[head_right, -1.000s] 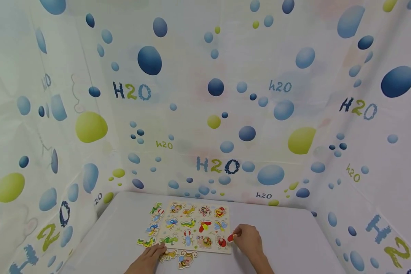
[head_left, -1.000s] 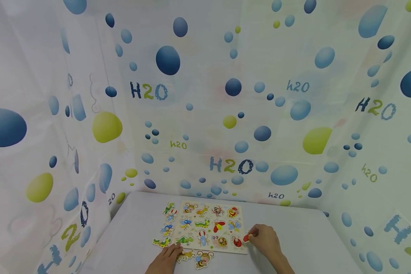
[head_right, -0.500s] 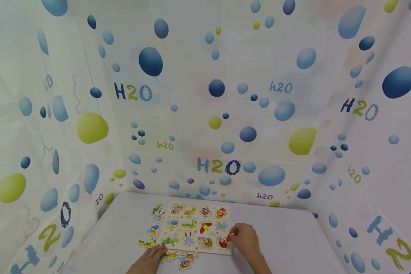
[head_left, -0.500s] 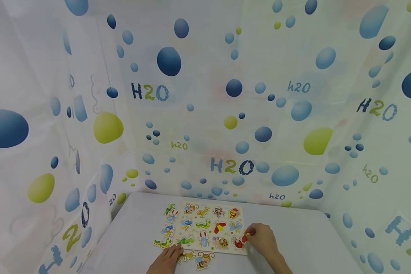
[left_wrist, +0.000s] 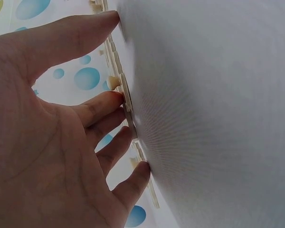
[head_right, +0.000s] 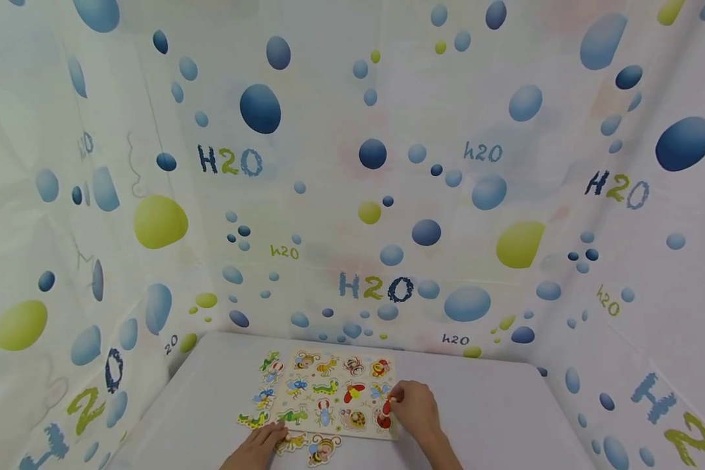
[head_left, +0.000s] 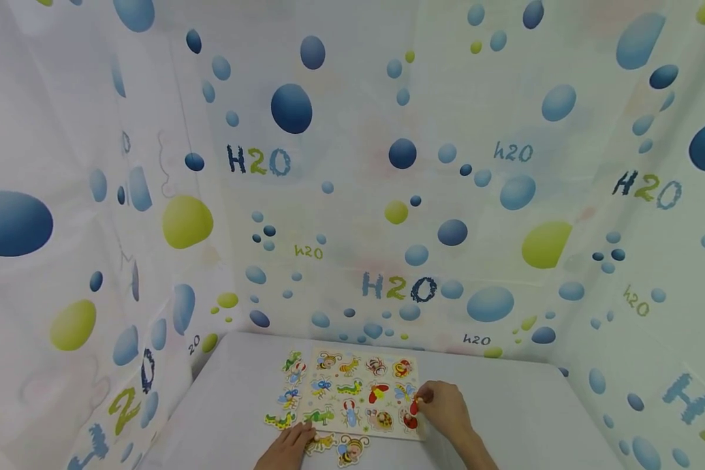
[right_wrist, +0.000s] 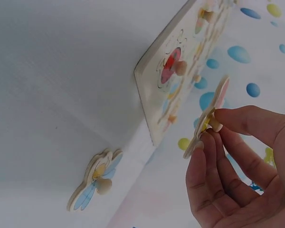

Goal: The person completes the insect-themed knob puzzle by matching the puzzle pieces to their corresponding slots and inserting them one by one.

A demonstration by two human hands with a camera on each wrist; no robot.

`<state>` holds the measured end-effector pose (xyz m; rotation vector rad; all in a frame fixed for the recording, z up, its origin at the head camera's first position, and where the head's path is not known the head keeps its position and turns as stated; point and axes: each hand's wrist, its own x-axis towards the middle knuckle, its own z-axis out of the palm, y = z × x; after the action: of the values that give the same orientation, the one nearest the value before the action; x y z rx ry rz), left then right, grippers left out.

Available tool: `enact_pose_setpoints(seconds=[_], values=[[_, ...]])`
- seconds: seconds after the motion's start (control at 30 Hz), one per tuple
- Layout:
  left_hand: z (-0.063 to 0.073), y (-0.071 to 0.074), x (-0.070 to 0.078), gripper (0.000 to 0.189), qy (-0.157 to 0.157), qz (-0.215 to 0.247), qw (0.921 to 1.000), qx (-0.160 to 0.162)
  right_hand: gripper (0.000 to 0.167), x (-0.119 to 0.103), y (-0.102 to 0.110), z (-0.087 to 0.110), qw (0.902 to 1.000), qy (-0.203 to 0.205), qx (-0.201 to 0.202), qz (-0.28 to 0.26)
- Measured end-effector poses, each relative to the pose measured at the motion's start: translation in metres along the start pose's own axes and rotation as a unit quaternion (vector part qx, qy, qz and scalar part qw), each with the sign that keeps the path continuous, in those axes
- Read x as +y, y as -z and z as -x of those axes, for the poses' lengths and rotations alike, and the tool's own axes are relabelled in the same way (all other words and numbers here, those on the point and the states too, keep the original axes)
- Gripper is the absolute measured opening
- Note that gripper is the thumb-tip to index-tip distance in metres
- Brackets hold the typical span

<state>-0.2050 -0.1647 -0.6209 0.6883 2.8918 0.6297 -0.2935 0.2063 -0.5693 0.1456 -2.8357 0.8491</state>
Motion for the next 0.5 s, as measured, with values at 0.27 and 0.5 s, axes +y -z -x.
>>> enact_pose_setpoints(seconds=[0.27, 0.5], values=[[0.001, -0.002, -0.001, 0.091, -0.011, -0.003, 0.9999, 0.007, 0.015, -0.005, -0.007, -0.004, 0.9999, 0.006, -0.009, -0.011], [0.000, -0.004, -0.003, 0.093, -0.009, 0.008, 0.9999, 0.008, 0.014, -0.011, -0.012, -0.008, 0.9999, -0.004, -0.014, -0.001]])
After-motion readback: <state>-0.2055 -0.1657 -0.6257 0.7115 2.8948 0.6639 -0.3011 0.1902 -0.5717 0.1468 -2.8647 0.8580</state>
